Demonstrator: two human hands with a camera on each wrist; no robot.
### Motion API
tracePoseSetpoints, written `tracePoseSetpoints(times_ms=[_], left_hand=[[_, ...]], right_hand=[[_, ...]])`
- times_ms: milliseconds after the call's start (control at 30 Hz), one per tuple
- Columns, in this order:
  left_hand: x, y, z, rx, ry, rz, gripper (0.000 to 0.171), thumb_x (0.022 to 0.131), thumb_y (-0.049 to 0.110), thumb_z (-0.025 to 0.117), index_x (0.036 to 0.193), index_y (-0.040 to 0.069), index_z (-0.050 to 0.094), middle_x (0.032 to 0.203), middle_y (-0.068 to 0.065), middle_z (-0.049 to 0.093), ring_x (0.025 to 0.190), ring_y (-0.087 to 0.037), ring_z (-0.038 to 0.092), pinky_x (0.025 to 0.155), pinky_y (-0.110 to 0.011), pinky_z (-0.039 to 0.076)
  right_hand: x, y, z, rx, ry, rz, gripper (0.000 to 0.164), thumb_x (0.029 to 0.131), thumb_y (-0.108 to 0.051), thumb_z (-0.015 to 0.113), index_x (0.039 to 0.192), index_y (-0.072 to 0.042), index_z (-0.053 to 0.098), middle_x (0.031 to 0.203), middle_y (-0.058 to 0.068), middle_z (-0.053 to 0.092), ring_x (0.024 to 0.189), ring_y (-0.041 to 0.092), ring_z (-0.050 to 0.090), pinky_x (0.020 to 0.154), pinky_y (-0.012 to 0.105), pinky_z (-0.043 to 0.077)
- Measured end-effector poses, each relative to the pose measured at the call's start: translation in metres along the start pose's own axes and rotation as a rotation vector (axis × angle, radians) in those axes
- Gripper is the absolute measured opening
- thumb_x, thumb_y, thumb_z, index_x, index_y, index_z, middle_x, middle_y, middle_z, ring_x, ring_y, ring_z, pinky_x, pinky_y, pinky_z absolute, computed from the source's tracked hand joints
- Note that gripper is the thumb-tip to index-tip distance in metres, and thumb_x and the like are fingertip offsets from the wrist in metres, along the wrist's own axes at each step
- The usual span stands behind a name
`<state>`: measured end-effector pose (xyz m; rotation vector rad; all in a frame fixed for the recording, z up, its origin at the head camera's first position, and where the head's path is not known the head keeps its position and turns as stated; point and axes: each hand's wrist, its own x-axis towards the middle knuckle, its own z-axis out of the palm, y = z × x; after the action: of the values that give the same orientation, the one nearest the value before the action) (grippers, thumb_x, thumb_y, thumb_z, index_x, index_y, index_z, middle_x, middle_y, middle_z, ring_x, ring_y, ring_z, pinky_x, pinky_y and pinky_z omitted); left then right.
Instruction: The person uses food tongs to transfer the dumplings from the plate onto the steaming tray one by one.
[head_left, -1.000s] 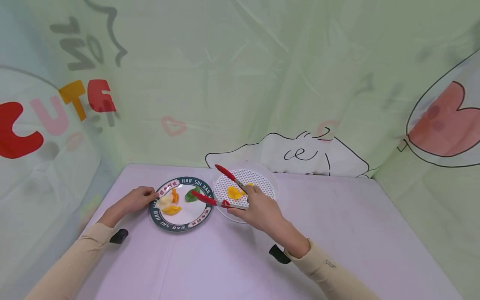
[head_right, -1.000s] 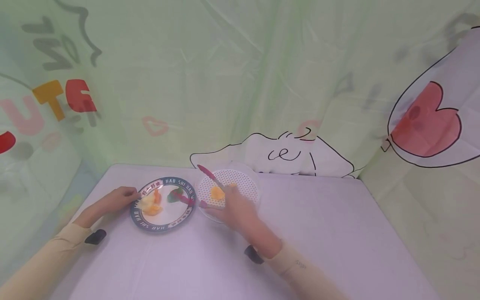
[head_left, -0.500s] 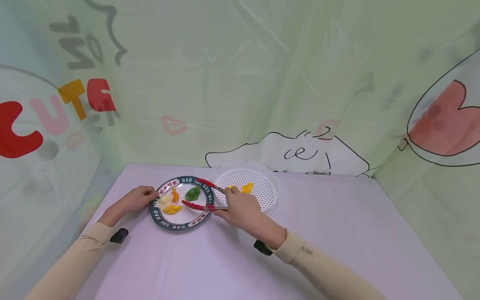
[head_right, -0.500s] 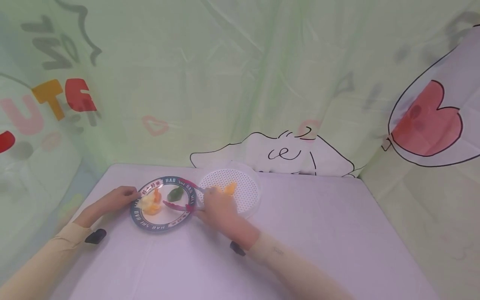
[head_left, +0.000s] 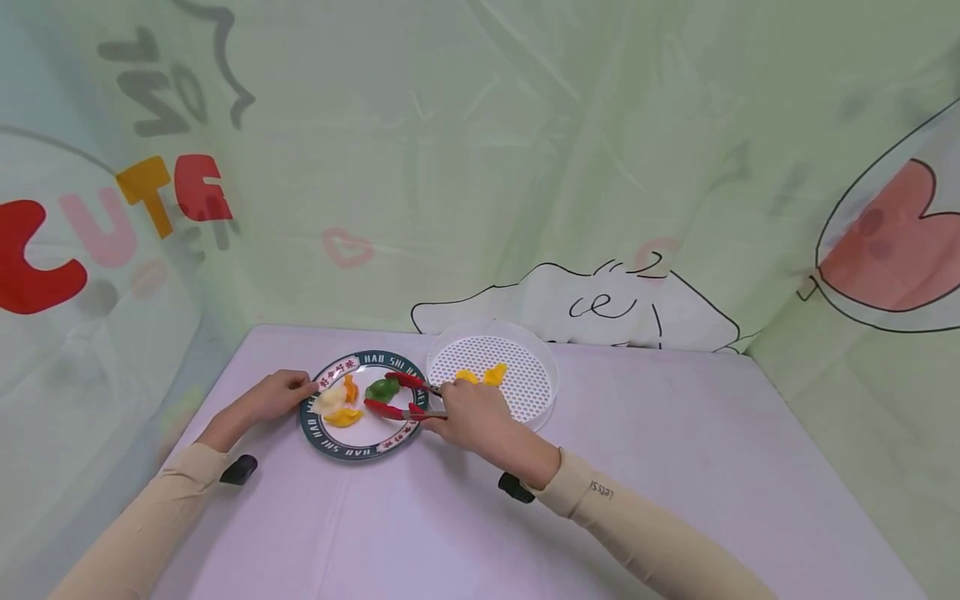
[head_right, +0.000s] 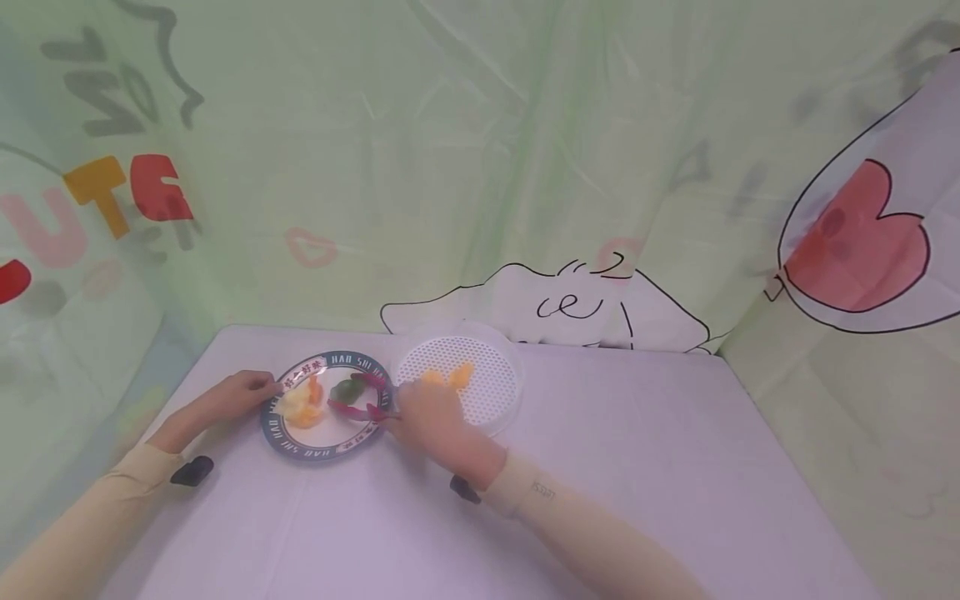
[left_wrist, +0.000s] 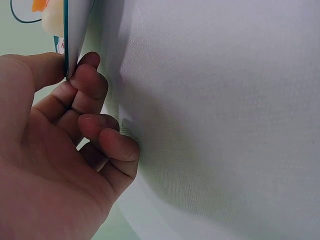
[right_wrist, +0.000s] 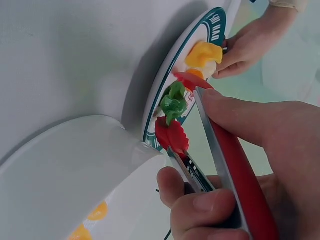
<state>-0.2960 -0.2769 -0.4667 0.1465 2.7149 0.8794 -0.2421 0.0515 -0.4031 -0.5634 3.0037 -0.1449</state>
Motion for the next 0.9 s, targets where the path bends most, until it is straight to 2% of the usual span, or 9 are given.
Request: tracePoseSetpoints(times_ms=[300, 567, 900], left_hand=[[-0.0005, 0.0006, -0.001, 0.003, 0.005, 0.005, 0.029, 0.104, 0.031, 0.053, 0.092, 0.005, 0.057, 0.079, -0.006, 0.051, 0.081, -0.02, 0.052, 0.069, -0.031, 0.041], [-0.0009, 0.0007, -0.001, 0.005, 0.005, 0.011, 0.029, 0.104, 0.031, 0.052, 0.092, 0.005, 0.057, 0.079, -0.006, 0.051, 0.08, -0.02, 0.052, 0.069, -0.031, 0.04], [0.0002, -0.0016, 0.0011, 0.01, 0.007, 0.013, 0.028, 0.104, 0.03, 0.052, 0.091, 0.005, 0.057, 0.079, -0.005, 0.051, 0.08, -0.02, 0.052, 0.069, -0.031, 0.04]], right_hand=[[-0.0022, -0.0009, -0.0011, 0.021, -0.011, -0.008, 0.045, 0.086, -0.051, 0.075, 0.104, -0.01, 0.07, 0.066, 0.0, 0.054, 0.06, 0.014, 0.049, 0.05, 0.023, 0.037], [-0.0042, -0.0006, -0.0003, 0.069, -0.005, 0.002, 0.048, 0.085, -0.05, 0.075, 0.11, -0.01, 0.071, 0.066, -0.001, 0.055, 0.059, 0.014, 0.05, 0.05, 0.023, 0.037], [-0.0045, 0.0019, 0.0046, 0.083, -0.006, 0.002, 0.047, 0.085, -0.051, 0.075, 0.109, -0.01, 0.07, 0.066, -0.001, 0.055, 0.059, 0.014, 0.05, 0.051, 0.024, 0.037]])
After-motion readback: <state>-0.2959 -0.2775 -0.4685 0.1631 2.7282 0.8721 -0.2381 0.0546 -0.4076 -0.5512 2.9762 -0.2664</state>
